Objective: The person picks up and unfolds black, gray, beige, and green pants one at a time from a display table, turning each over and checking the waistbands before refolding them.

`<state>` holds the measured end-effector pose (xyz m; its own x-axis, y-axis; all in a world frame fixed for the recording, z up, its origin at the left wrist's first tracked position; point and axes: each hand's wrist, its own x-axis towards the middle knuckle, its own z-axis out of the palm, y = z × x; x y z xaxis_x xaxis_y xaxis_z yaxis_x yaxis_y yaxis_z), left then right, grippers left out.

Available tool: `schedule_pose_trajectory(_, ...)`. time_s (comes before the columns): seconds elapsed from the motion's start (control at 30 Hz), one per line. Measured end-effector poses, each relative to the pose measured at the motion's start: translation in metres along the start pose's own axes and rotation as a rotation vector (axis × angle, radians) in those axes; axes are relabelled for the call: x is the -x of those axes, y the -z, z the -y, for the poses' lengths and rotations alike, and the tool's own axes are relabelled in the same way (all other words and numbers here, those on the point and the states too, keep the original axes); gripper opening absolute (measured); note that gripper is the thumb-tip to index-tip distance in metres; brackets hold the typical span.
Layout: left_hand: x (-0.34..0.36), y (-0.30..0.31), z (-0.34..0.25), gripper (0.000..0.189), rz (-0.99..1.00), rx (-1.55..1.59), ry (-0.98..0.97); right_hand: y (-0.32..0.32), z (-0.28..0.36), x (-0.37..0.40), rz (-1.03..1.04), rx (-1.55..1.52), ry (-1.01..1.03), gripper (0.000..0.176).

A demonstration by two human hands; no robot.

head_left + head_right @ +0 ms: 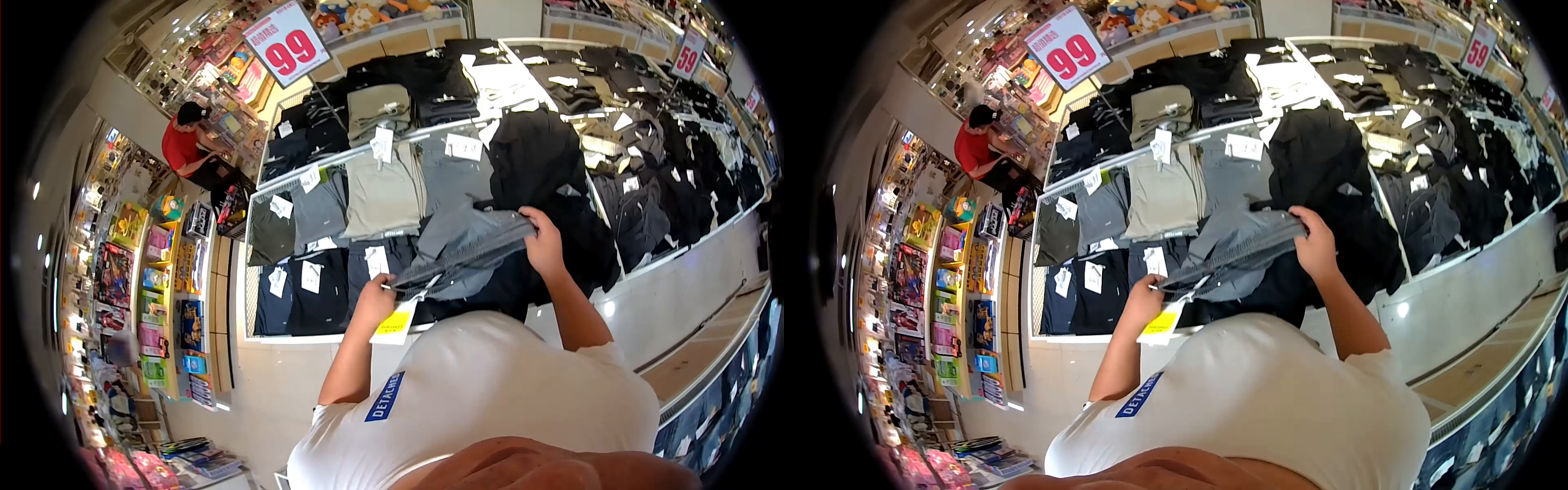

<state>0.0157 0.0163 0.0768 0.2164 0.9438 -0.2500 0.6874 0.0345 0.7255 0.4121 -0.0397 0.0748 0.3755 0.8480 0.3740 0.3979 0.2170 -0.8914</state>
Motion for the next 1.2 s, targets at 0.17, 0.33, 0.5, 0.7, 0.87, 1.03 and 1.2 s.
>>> schedule_pose_trajectory(0.17, 0.013, -0.003, 0.000, 0.053, 0.220, 1.106, 0.042, -0.005, -0.012, 0.006, 0.061, -0.366, -0.586, 0.057)
schedule_pose_trajectory(0.33, 0.026, 0.001, -0.001, 0.062, 0.553, 1.413, -0.074, 0.005, -0.024, -0.009, 0.120, -0.850, -0.670, 0.052)
schedule_pose_trajectory(0.5, 0.018, -0.001, 0.029, 0.064, 0.498, 1.473, -0.107, 0.016, -0.016, -0.011, 0.313, -1.115, -0.702, 0.047)
schedule_pose_trajectory(0.7, 0.012, 0.000, 0.032, 0.051, 0.245, 1.408, 0.049, -0.002, -0.023, 0.011, 0.610, -0.906, -0.826, 0.036)
schedule_pose_trajectory(0.87, 0.023, 0.004, 0.018, 0.085, -0.001, 0.288, -0.223, -0.042, 0.032, 0.031, 0.737, -0.743, -0.896, 0.037)
schedule_pose_trajectory(1.03, 0.040, 0.012, -0.042, 0.095, -0.106, -0.044, -0.778, -0.097, 0.090, 0.037, 1.321, -0.334, -0.140, 0.034)
schedule_pose_trajectory(1.2, 0.044, 0.024, -0.040, 0.049, -0.041, 0.098, -0.651, -0.122, 0.119, 0.027, 1.054, -0.441, 0.221, 0.028)
